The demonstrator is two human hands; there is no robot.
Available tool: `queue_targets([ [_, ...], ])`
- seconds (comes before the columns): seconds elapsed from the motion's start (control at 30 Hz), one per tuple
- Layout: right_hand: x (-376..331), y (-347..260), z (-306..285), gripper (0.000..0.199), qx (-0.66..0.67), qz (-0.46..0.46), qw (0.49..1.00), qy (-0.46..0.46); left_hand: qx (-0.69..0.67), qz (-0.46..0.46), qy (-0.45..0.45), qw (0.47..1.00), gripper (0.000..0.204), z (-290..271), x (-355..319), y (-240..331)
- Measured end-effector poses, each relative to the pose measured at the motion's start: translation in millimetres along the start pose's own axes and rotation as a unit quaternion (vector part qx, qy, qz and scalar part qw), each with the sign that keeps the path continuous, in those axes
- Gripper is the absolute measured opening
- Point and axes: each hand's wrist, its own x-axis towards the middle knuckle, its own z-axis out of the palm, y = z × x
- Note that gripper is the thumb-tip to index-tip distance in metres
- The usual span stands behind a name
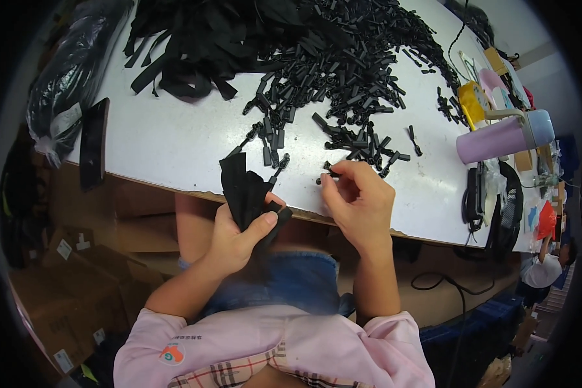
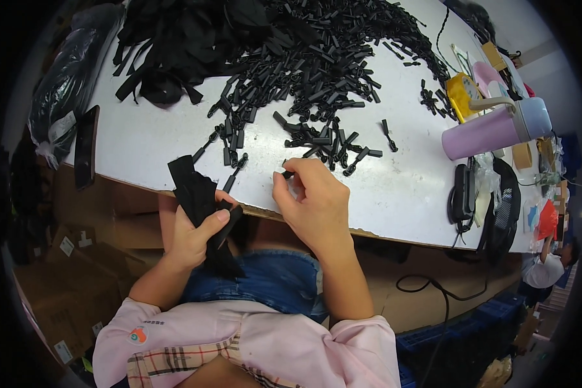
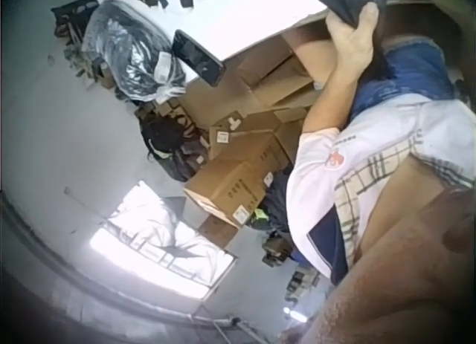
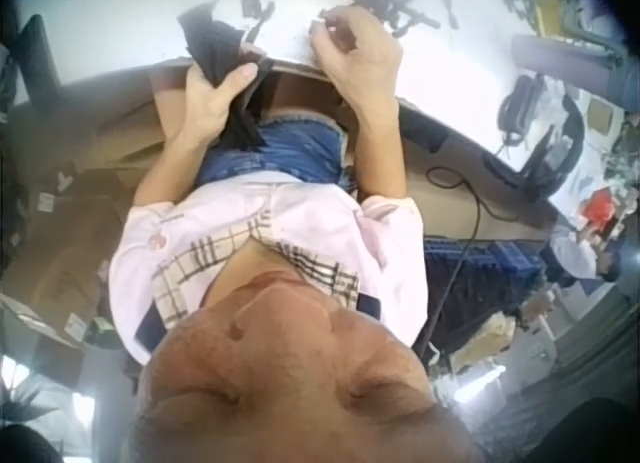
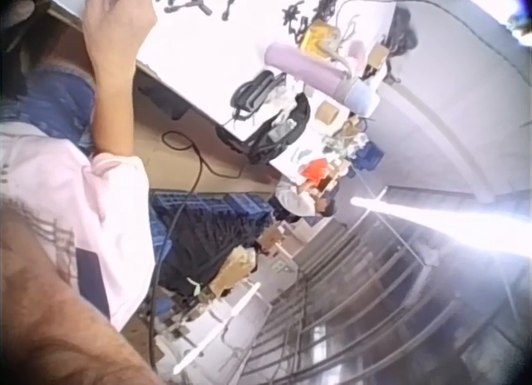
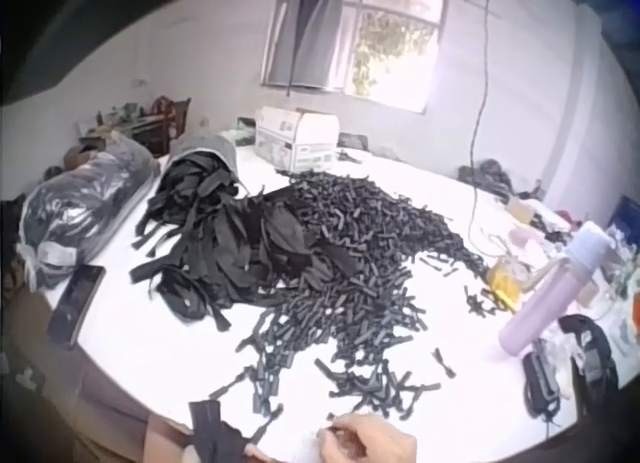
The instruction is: Assembling small plastic buckle components onto black fabric straps at a workshop table.
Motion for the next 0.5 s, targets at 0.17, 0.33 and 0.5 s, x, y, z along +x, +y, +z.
queue_targets([
  [0.17,-5,18,-1,0.015,-0.066,-0.06,0.996,0.017,0.002,0.011,0.014,1.0,0.021,9,2,0],
  [0.33,-6,9,-7,0.016,-0.051,-0.03,0.998,0.012,0.009,-0.005,-0.006,1.0,0.019,3,0,-2],
  [0.5,-15,14,-11,0.017,-0.049,-0.005,0.997,0.065,0.002,0.002,0.02,1.0,0.022,8,2,-4],
])
